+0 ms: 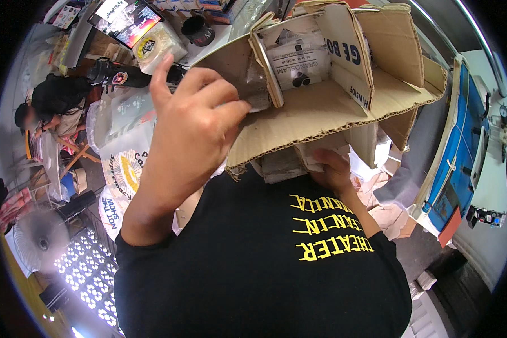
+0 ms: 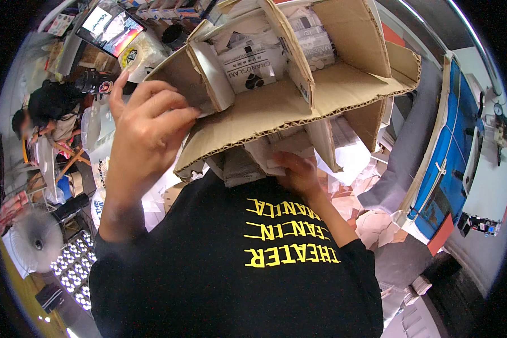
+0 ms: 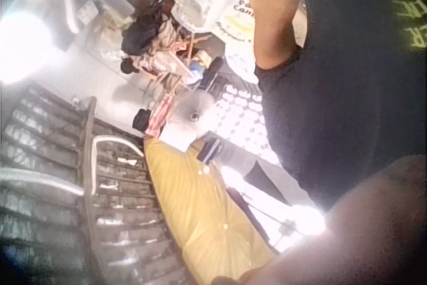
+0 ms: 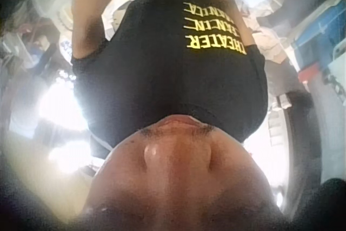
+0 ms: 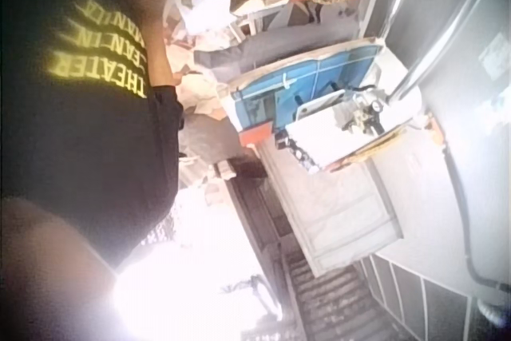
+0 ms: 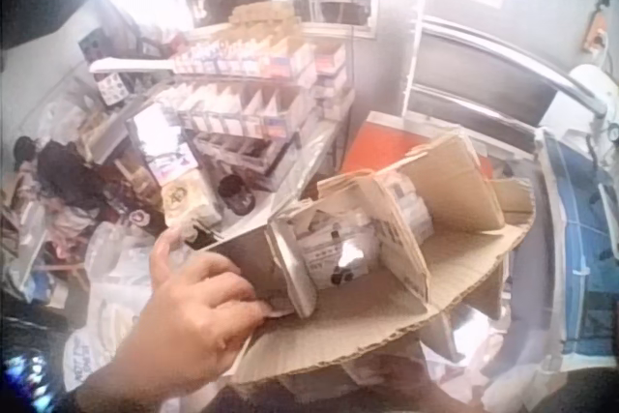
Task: The person prepares t-shirts for printing by aligning them on a heat press, cutting out transfer designs with scissors, and sorting printed materials from a cardboard organizer.
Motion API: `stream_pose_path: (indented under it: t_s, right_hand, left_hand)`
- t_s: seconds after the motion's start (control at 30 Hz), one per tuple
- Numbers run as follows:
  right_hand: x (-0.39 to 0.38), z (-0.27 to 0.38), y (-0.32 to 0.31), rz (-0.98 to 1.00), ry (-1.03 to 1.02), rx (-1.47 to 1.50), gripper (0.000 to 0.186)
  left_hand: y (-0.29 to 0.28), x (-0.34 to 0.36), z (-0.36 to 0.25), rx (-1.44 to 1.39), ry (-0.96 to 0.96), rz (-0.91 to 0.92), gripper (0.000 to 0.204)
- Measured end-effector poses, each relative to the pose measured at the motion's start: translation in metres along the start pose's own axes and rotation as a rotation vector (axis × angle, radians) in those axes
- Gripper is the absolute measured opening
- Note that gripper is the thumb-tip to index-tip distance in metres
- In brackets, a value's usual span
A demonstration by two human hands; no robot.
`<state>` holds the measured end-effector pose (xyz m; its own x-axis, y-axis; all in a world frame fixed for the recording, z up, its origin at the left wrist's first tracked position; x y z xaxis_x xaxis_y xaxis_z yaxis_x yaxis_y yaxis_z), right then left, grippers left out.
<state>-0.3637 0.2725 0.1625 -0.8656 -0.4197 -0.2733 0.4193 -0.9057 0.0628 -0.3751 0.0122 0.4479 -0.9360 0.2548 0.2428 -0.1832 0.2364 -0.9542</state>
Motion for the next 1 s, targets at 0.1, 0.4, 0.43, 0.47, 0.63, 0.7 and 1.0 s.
stream_pose_path:
  t_s: [0.1, 0.4, 0.43, 0.47, 0.63, 0.7, 1.0]
  right_hand:
    - [-0.002, 0.019, 0.002, 0.178, 0.056, -0.157, 0.053]
    - [0.005, 0.073, 0.031, 0.077, 0.26, 0.909, 0.053]
    - [0.005, 0.075, 0.03, 0.112, 0.263, 0.905, 0.051]
    - [0.006, 0.075, 0.028, 0.146, 0.265, 0.901, 0.05]
    - [0.007, 0.068, 0.027, 0.181, 0.289, 0.977, 0.05]
    - [0.009, 0.071, 0.028, 0.174, 0.269, 0.989, 0.049]
    - [0.011, 0.069, 0.027, 0.192, 0.302, 0.995, 0.051]
  left_hand:
    - [0.002, -0.006, -0.005, 0.007, 0.009, 0.024, 0.012]
    - [0.003, -0.017, -0.007, -0.028, 0.057, -0.037, 0.014]
    - [0.003, -0.018, -0.007, -0.028, 0.063, -0.043, 0.014]
    - [0.002, -0.019, -0.007, -0.028, 0.07, -0.049, 0.014]
    - [0.001, -0.022, -0.007, -0.037, 0.064, -0.073, 0.014]
    - [0.001, -0.022, -0.005, -0.054, 0.055, -0.084, 0.013]
    - [0.01, -0.023, 0.001, -0.18, -0.018, -0.067, 0.017]
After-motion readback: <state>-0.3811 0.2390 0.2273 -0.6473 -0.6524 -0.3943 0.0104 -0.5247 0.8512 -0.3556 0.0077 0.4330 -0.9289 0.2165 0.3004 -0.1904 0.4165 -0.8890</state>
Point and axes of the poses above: each hand's wrist, its own x-axis towards the middle knuckle, its own y-axis out of the palm, z = x × y, the point moved 4 cm from there along x, towards the middle knuckle, and after that the axes turned 2 degrees about y, right-handed, at the moved point
